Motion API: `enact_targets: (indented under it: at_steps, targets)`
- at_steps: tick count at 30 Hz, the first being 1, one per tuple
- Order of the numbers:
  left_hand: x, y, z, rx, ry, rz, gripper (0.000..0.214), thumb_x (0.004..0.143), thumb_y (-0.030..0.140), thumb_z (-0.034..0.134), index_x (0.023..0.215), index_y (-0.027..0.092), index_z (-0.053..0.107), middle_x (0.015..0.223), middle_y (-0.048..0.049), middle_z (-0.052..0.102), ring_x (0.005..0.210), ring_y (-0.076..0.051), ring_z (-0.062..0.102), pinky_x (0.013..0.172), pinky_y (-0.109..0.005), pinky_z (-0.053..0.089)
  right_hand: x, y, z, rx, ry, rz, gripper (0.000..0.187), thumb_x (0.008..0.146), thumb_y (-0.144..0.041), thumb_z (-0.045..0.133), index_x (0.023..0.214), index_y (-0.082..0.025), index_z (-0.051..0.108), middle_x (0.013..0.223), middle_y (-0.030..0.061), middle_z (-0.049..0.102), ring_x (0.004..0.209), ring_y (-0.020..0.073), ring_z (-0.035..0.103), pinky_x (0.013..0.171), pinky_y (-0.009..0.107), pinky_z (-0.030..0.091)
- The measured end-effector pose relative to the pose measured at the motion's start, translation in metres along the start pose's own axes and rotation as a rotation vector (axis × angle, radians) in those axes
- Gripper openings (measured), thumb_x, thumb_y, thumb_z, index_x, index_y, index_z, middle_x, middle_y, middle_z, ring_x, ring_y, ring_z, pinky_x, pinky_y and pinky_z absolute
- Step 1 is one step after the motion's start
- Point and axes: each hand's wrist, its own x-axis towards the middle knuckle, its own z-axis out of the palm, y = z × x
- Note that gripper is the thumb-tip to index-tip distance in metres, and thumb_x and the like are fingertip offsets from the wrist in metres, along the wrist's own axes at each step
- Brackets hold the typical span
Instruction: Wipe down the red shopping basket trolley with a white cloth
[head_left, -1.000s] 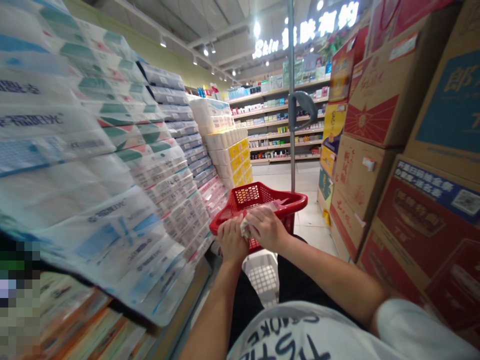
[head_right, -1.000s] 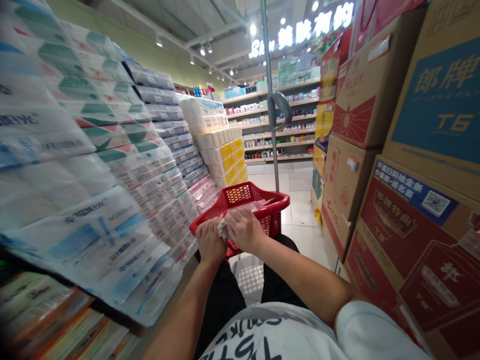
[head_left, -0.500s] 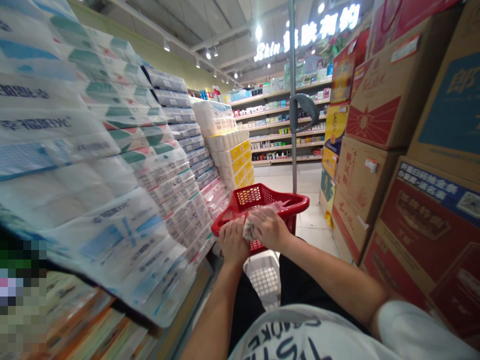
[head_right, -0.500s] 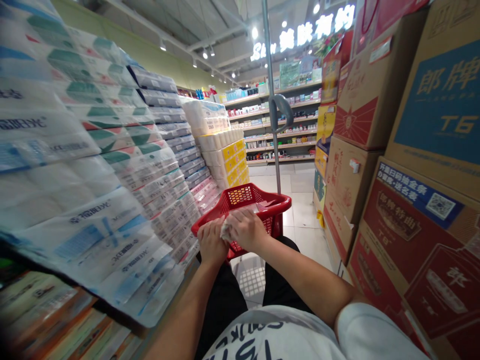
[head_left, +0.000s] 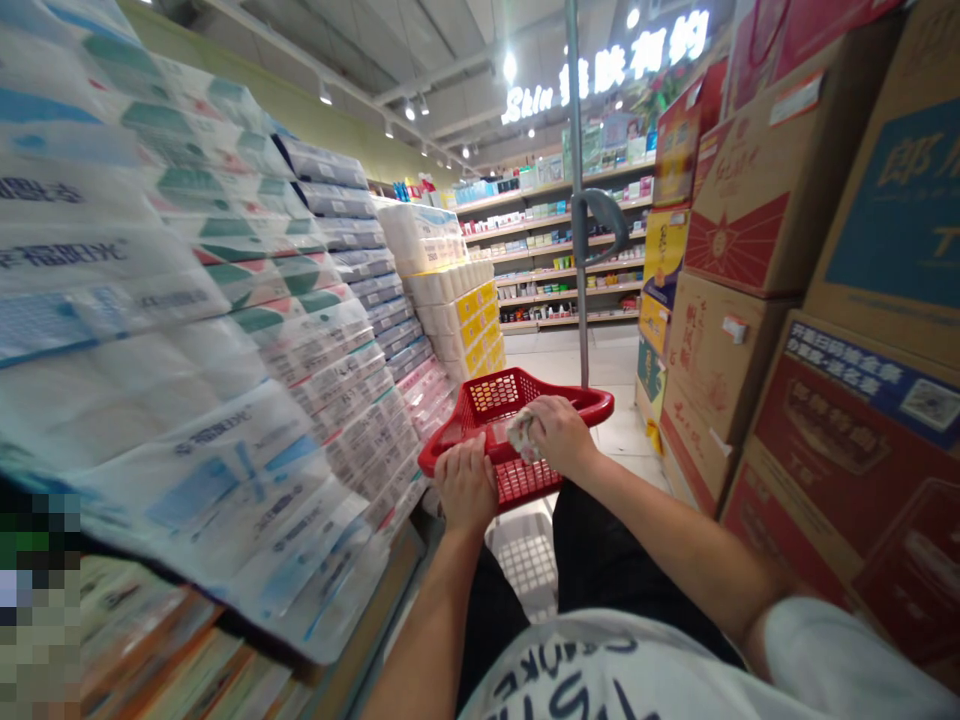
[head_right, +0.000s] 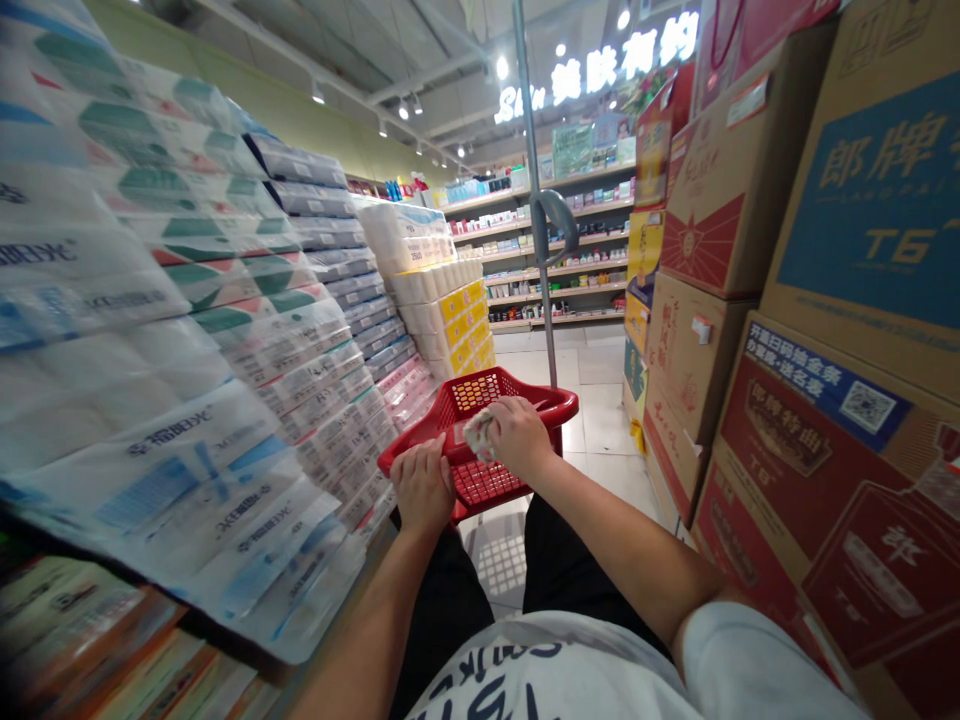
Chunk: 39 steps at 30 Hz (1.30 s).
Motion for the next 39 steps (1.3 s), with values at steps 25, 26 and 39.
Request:
enact_targets:
  at_steps: [25, 26, 39]
  targets:
    - [0.000, 0.002, 0.000, 0.017, -0.014, -0.009, 0.037, 0.090, 0.023, 0.041, 0.124, 0.014, 0.054, 0.115, -0.0112, 0.063, 0.110, -0.025, 0.051, 0.101, -0.042, 0.029, 0.010, -0.008, 0.011, 0.041, 0.033, -0.030, 0.030, 0.087, -0.012, 0.045, 0.112, -0.016, 0.060, 0.114, 0.0116, 0.061, 0.106, 0.0238, 0.055, 0.095, 0.042, 0.043]
    - [0.000, 0.002, 0.001, 0.022, -0.018, -0.006, 0.037, 0.090, 0.023, 0.041, 0.124, 0.014, 0.054, 0.114, -0.0111, 0.063, 0.110, -0.025, 0.051, 0.101, -0.042, 0.029, 0.010, -0.009, 0.014, 0.043, 0.056, -0.025, 0.033, 0.087, -0.012, 0.044, 0.116, -0.016, 0.059, 0.119, 0.0126, 0.058, 0.109, 0.0238, 0.054, 0.095, 0.041, 0.043]
    - [-0.001, 0.005, -0.005, 0.039, -0.043, -0.011, 0.037, 0.090, 0.024, 0.042, 0.125, 0.015, 0.052, 0.112, -0.0098, 0.063, 0.107, -0.025, 0.052, 0.098, -0.042, 0.032, 0.006, 0.001, 0.006, 0.199, 0.033, -0.156, 0.021, 0.092, -0.020, 0.045, 0.105, -0.020, 0.061, 0.101, 0.0071, 0.066, 0.095, 0.0208, 0.060, 0.087, 0.037, 0.048]
